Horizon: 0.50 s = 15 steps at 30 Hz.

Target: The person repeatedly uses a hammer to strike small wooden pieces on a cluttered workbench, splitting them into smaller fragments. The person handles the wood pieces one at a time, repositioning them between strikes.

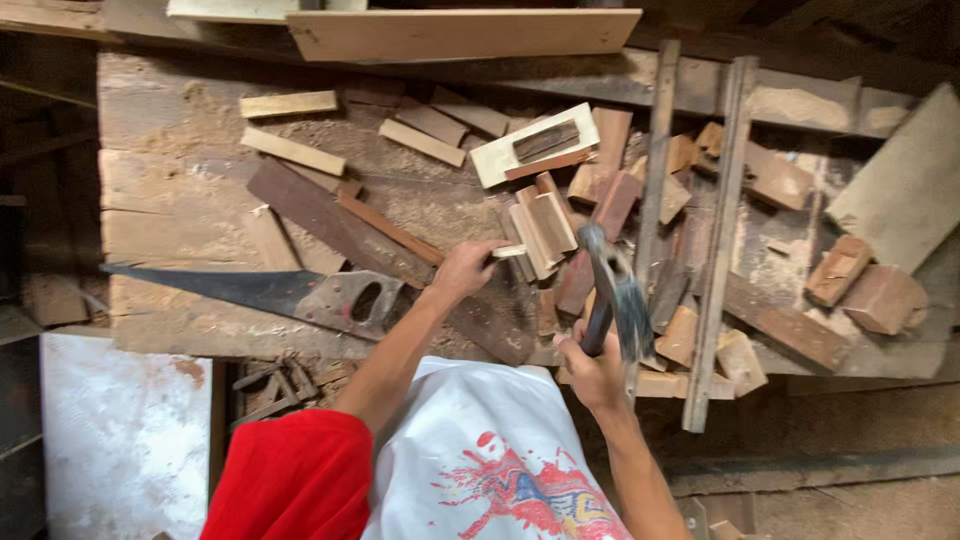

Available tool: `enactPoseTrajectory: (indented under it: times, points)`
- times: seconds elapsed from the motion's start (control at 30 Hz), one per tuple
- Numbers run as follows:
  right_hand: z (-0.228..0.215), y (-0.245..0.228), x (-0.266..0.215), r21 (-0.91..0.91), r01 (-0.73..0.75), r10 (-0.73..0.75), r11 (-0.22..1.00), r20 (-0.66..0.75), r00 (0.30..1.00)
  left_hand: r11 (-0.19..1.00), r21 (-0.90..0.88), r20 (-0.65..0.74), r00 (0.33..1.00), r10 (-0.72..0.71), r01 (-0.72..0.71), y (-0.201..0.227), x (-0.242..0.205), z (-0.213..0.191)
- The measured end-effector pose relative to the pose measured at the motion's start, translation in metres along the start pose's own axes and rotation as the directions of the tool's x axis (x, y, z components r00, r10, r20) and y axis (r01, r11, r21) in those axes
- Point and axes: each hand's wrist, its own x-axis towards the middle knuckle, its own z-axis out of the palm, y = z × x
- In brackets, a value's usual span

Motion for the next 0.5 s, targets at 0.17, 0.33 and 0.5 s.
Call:
enactPoseTrajectory:
  times: [0.17, 0.33, 0.5]
  points:
    - [0.011, 0.021, 0.010, -0.561, 0.023, -0.055, 0.828, -0.041, 0.998, 0.985, -0.057, -0.079, 0.984, 0.161, -0.166, 0.000, -0.002, 0.002]
    - [-0.006, 0.011, -0.004, -0.441, -0.246, 0.206, 0.863, -0.137, 0.969, 0.971, -0.042, 0.146, 0.963, -0.227, 0.236, -0.008, 0.009, 0.016]
    - [-0.010, -0.009, -0.016, -0.335, -0.335, 0.289, 0.880, -0.182, 0.940, 0.975, -0.106, 0.124, 0.975, -0.184, 0.197, 0.005, 0.039, 0.036]
